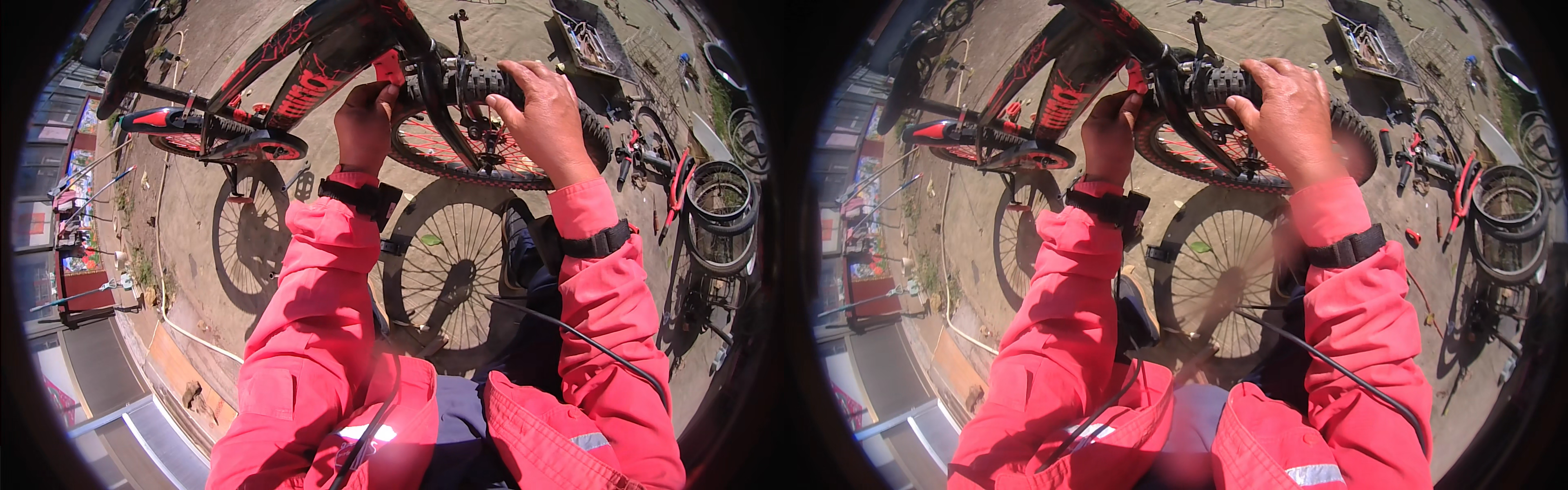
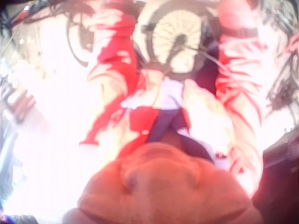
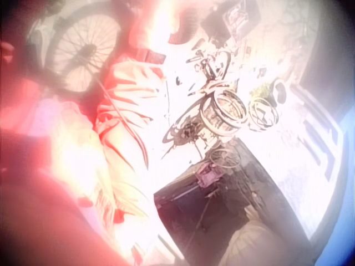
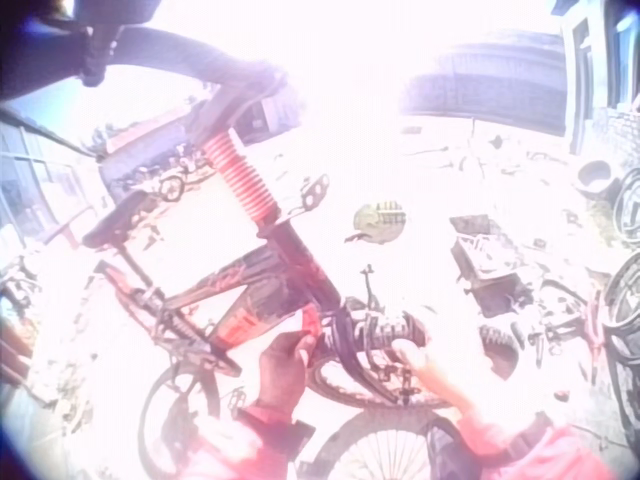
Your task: The person assembles a child's bicycle by attaching training wheels to the rear axle, installing the handlebar stem, and adjusting the front brake cable. The bicycle is positioned upright on a concrete surface during the process.
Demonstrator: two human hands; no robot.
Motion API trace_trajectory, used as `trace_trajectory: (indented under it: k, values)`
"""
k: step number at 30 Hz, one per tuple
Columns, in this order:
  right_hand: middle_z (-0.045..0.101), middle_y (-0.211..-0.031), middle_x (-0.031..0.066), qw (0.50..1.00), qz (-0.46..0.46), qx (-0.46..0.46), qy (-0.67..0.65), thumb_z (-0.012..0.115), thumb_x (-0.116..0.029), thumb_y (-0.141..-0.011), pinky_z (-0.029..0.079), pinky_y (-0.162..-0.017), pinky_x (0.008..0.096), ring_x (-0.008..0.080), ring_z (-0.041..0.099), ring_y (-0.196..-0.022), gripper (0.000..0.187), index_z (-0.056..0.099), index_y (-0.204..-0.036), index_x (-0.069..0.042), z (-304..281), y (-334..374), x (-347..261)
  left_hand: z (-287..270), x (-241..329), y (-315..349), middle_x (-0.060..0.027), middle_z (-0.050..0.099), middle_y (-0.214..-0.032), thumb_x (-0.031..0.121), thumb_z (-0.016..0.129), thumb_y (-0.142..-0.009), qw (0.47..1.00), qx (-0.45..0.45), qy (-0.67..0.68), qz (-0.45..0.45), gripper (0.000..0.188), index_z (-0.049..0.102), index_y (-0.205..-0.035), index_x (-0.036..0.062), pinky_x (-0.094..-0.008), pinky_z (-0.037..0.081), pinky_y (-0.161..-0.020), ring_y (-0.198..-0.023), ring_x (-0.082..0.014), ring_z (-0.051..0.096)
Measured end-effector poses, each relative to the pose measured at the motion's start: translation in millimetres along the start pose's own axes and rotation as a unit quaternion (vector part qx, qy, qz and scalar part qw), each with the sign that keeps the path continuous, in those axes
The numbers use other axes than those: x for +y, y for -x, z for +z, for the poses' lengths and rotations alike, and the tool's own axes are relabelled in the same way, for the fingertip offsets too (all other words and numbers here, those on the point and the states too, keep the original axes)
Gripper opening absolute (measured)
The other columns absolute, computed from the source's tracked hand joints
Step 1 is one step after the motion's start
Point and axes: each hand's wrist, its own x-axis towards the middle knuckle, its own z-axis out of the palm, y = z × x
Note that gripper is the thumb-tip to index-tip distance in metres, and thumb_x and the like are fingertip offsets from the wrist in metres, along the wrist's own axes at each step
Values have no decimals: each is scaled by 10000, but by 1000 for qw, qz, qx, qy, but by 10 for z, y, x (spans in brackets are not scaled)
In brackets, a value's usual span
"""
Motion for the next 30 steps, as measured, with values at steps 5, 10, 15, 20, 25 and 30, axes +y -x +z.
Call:
trace_trajectory:
  k: [5, 10, 15, 20, 25, 30]
  values:
    - [689, -1212, 102, 1000, 3, -5, -3, 776, -328, -836, 387, -1083, 443, 320, 597, -1167, 448, 709, -1211, -92, -20, 5, -16, -11, 13, -14, -56, 739, -904, 145, 696, -991, 998, -18, -20, 49, 218, 708, -1089, -50, -244, 512, -740, -800, -86, 648]
    - [681, -1226, 109, 1000, 5, -12, -8, 779, -331, -834, 386, -1085, 450, 321, 598, -1165, 452, 707, -1211, -92, -26, -2, -26, 5, 11, 54, -66, 744, -913, 142, 689, -996, 991, 9, -107, 85, 214, 697, -1093, -48, -246, 514, -744, -803, -85, 649]
    - [678, -1229, 106, 1000, 9, -12, -7, 778, -325, -839, 381, -1088, 464, 323, 597, -1168, 442, 708, -1212, -98, -3, 3, -42, -17, -22, -2, -72, 743, -919, 131, 685, -997, 993, -15, -69, 92, 210, 682, -1098, -53, -253, 517, -748, -800, -92, 648]
    - [679, -1222, 102, 1000, 11, -17, -14, 791, -319, -829, 396, -1077, 459, 319, 598, -1171, 449, 707, -1211, -98, -13, 4, -58, -87, -40, -79, -70, 733, -913, 134, 679, -1001, 988, -51, -108, 99, 198, 670, -1074, -50, -267, 524, -757, -818, -96, 648]
    - [683, -1204, 92, 999, 19, -42, -24, 841, -311, -769, 469, -1006, 438, 314, 615, -1149, 493, 709, -1201, -114, -69, -10, -52, -104, -28, -148, -90, 736, -939, 144, 691, -993, 983, -59, -121, 124, 180, 665, -1071, -17, -301, 531, -783, -868, -128, 669]
    - [681, -1153, 83, 998, 18, -67, -9, 864, -303, -728, 506, -937, 433, 306, 635, -1100, 529, 703, -1197, -121, -103, -32, -27, -138, 2, -157, -114, 747, -968, 143, 695, -984, 979, -66, -154, 112, 161, 676, -1058, 2, -321, 533, -812, -898, -174, 698]
